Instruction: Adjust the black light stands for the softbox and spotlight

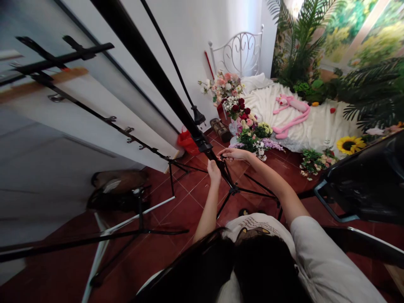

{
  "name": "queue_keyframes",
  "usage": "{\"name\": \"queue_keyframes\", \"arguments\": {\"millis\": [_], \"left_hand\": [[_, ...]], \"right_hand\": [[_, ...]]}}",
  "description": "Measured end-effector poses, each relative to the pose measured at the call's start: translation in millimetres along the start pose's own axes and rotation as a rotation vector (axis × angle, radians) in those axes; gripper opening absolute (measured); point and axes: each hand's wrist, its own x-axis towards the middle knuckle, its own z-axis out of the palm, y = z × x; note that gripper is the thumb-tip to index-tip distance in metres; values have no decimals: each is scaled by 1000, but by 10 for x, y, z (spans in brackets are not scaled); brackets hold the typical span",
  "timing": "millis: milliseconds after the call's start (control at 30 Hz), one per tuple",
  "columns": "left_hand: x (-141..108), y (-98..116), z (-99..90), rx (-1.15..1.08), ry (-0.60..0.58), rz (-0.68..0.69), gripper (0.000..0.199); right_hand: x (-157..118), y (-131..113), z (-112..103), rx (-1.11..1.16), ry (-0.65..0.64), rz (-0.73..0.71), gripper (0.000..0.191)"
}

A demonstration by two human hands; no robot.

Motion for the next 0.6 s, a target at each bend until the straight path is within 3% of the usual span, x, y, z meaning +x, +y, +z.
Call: {"name": "queue_keyframes", "arguments": {"millis": [133,433,500,600], "left_hand": [[-2,4,3,-17,-3,0,60],[5,-41,3,10,9,25,62],[1,-63,12,20,25,33,62],[-7,-106,29,50,55,57,60]], "right_hand": [[13,7,-36,29,12,47,15],[-111,71,37,164,6,-20,28],[-116,112,57,169,25,-52,21],[-107,167,52,4,85,-134,12]]}}
